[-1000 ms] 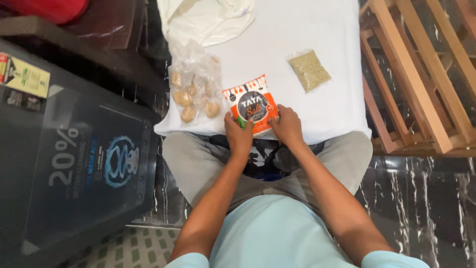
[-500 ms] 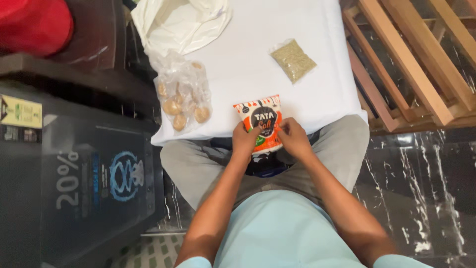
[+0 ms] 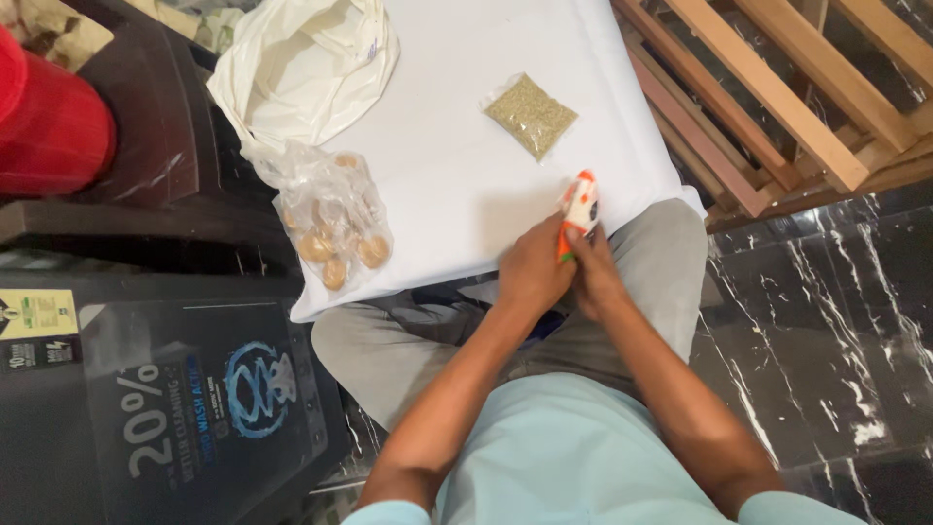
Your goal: The person sits on a low stool and organizes grocery items on a white cloth. They pick up packaged goods such as biscuits, salt, and grains from a wooden crate and place them onto the cloth, then move them back into the crate.
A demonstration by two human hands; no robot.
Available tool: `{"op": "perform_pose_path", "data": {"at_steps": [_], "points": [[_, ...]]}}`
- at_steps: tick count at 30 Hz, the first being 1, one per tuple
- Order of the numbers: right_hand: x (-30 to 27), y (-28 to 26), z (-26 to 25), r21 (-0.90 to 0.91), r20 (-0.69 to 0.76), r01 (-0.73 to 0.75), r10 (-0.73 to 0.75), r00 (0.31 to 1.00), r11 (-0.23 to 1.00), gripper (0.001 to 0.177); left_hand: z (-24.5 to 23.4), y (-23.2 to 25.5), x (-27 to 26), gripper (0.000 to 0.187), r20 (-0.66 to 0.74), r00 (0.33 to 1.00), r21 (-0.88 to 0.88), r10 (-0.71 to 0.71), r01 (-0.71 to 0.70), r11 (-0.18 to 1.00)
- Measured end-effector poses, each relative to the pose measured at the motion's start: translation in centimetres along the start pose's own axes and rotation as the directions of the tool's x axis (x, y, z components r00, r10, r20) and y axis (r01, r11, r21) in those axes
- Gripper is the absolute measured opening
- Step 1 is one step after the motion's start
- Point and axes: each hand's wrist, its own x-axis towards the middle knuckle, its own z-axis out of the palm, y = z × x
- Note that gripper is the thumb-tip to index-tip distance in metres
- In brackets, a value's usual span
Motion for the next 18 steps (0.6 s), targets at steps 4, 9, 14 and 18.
{"op": "perform_pose_path", "data": {"at_steps": [4,9,14,18], "points": [[2.1,-3.5,-0.6,0.073,-0.033,0.220,-0.218,0.975,0.973,0.073,1.4,1.5,2.4,0.058,0.025,0.997,-0.016,0.071,-0.070,0.997],[7.5,-9.5,-1.6,0.034,-0.109,0.472,-0.466,0.878,0.881,0.077,2.3,3.1,6.5,0.053,-0.261,0.891,-0.016,0.371,-0.388,0.921],[17.5,-16.2,-4.4,-0.062,-0.219,0.555,-0.554,0.803,0.829,0.104,4.8,3.8,15.0,0.068,-0.179,0.942,-0.185,0.286,-0.317,0.930],[27.0,-22.0,-7.1,-0.231,-0.211,0.597,-0.638,0.740,0.768,0.106,8.7,2.8,24.8,0.073,-0.116,0.951,-0.389,0.285,-0.308,0.868]]}}
